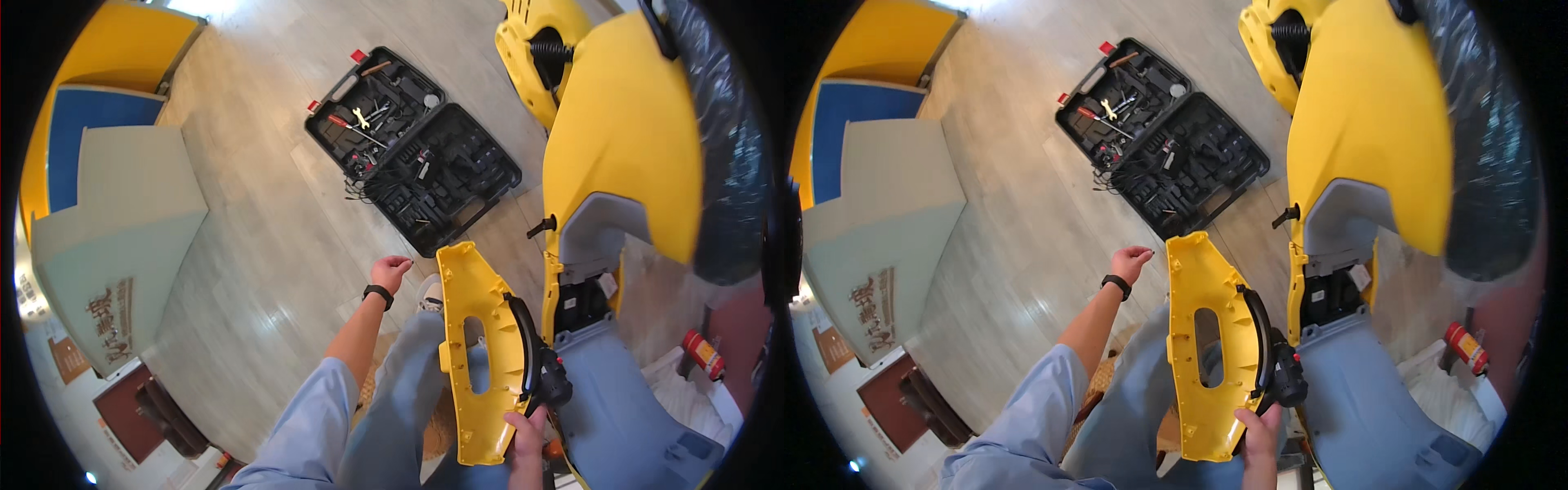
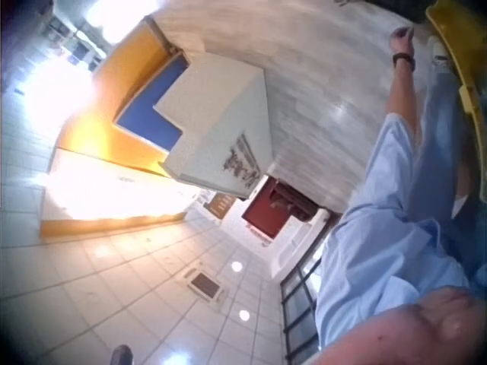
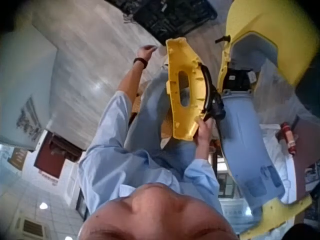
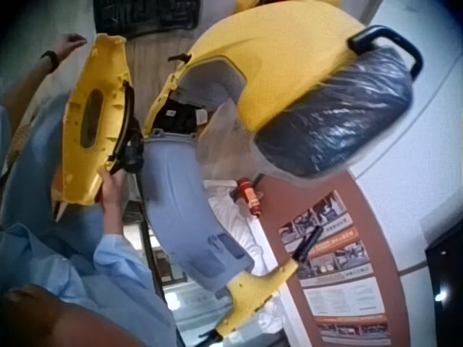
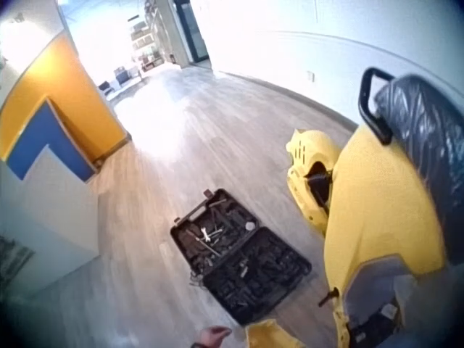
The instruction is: Disassembling a yellow electric scooter's front panel and body components using an electric drill.
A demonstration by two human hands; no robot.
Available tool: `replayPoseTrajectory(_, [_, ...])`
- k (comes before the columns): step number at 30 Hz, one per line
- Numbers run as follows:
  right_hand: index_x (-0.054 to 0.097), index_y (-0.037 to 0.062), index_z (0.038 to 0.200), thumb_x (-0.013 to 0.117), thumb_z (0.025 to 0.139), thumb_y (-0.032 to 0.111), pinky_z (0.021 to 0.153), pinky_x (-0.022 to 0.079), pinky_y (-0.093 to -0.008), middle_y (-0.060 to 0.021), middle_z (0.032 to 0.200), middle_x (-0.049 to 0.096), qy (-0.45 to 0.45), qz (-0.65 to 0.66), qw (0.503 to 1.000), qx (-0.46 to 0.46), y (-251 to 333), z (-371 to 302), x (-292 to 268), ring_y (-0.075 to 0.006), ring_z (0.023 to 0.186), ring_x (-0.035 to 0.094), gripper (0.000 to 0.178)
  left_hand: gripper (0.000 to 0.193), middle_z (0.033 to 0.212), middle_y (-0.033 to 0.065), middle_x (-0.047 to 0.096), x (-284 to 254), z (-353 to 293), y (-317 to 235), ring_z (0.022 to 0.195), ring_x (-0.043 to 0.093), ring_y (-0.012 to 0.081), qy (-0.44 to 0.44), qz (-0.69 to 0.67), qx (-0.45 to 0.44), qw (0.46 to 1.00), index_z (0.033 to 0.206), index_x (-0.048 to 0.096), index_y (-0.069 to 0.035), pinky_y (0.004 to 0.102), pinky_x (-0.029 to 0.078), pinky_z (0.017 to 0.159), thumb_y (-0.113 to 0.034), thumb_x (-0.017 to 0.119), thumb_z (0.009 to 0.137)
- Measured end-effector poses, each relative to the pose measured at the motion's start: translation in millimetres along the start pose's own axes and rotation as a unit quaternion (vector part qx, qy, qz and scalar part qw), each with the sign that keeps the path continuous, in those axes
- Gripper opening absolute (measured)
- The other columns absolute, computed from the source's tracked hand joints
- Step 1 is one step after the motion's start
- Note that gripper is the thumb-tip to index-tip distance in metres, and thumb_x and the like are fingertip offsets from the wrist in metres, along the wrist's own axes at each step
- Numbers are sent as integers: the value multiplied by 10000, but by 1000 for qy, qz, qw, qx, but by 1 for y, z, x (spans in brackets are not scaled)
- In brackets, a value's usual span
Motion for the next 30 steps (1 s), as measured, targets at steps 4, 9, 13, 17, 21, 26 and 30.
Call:
replayPoseTrajectory(4, [320,33,1452,639,711,-89,1016,442,-367,-108,1319,536,-12,16,1000,-16,-8,46,-9,-242,1166,559,816,221,817,82,729,68,60,24,733,668,161,4,68,17,998,927,765,-46,304,520,720,-225,749,798])
replayPoseTrajectory(9, [422,-3,1339,618,698,-71,911,514,-394,-151,1235,586,74,24,997,-29,-8,55,-23,-264,1091,608,673,228,779,83,699,63,160,141,706,648,200,-35,-98,78,992,988,736,-35,308,521,702,-191,714,822])
replayPoseTrajectory(13, [261,38,1496,697,728,-76,1042,426,-379,-129,1371,493,108,44,988,-99,5,44,-23,-224,1215,529,890,220,799,75,697,99,172,142,718,650,204,-33,-202,63,977,1006,718,-32,306,523,705,-188,687,854])
replayPoseTrajectory(17, [254,22,1493,713,756,-45,1041,420,-367,-109,1363,482,207,11,948,-239,-30,48,-34,-202,1214,511,871,213,819,67,696,38,176,102,730,653,208,-98,-300,109,943,1025,700,-28,304,525,707,-185,660,886])
replayPoseTrajectory(21, [309,24,1467,732,741,16,1046,401,-357,-71,1324,494,151,-14,900,-409,-56,50,-63,-193,1195,495,841,317,1031,68,683,87,14,-37,890,659,206,276,-465,57,839,1151,620,-14,321,544,789,-259,460,1029])
replayPoseTrajectory(26, [350,34,1447,684,729,-37,1003,437,-342,-71,1282,542,174,46,878,-445,-72,0,-62,-189,1161,539,795,482,1269,133,607,30,-164,-143,1111,617,253,588,-451,103,663,1344,493,-28,396,544,894,-365,481,998])
replayPoseTrajectory(30, [405,55,1401,663,723,-74,913,502,-329,-77,1239,581,193,97,865,-453,-66,-44,-39,-182,1082,603,737,518,1337,136,565,37,-280,-170,1210,563,272,629,-369,238,642,1385,460,-42,441,478,1003,-245,608,933])
Point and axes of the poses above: each hand's wrist, its own z-axis towards the middle knuckle, its own x-axis out of the palm, y = z × x, the point moved 2 cm from there along z, towards the middle knuckle
